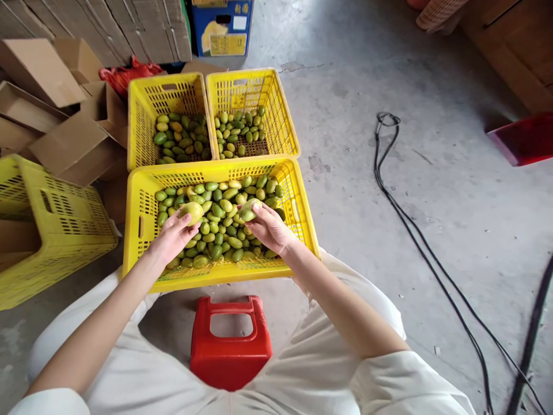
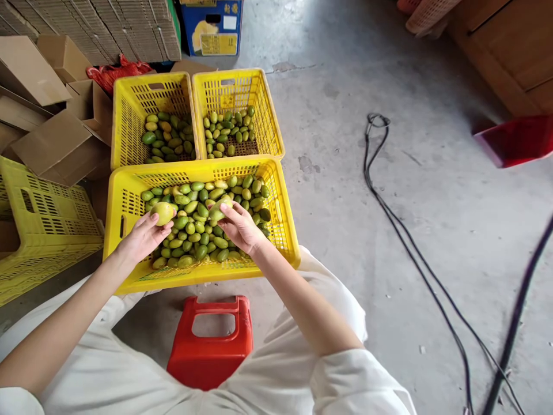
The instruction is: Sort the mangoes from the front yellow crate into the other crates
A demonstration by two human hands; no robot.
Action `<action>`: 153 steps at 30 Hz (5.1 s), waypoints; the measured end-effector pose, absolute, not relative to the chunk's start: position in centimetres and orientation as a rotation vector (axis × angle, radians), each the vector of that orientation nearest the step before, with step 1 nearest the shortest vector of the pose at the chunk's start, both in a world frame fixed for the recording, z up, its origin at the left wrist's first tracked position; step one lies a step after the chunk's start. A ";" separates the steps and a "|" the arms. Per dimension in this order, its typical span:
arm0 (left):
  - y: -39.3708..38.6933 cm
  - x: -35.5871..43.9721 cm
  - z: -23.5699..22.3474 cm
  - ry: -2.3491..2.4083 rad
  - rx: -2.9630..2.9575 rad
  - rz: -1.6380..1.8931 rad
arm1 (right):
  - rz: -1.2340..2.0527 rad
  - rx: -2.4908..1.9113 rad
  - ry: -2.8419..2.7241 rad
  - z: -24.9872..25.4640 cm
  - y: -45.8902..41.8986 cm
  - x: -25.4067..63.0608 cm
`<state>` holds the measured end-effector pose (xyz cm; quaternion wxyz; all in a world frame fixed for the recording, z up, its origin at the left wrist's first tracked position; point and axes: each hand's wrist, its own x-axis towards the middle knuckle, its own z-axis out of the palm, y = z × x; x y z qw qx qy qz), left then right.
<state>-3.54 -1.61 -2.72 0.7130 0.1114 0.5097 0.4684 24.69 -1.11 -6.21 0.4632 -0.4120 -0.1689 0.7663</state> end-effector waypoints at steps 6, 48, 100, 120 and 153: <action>-2.2 -4.1 -3.4 1.060 0.276 1.014 | 1.974 -1.012 -0.262 -5.5 -0.7 24.5; -1.4 -3.4 -0.8 1.183 -0.057 0.922 | 2.094 -1.062 -0.554 -4.0 -0.5 24.0; -2.5 -4.3 -4.4 1.165 0.117 1.035 | 1.996 -1.049 -0.475 -5.3 -0.8 24.0; -1.9 -1.6 -0.5 1.351 -0.062 1.007 | 2.150 -0.993 -0.476 -4.8 -0.3 24.1; -2.2 -2.7 -2.6 1.303 0.133 0.981 | 2.056 -1.054 -0.496 -5.4 -0.2 24.7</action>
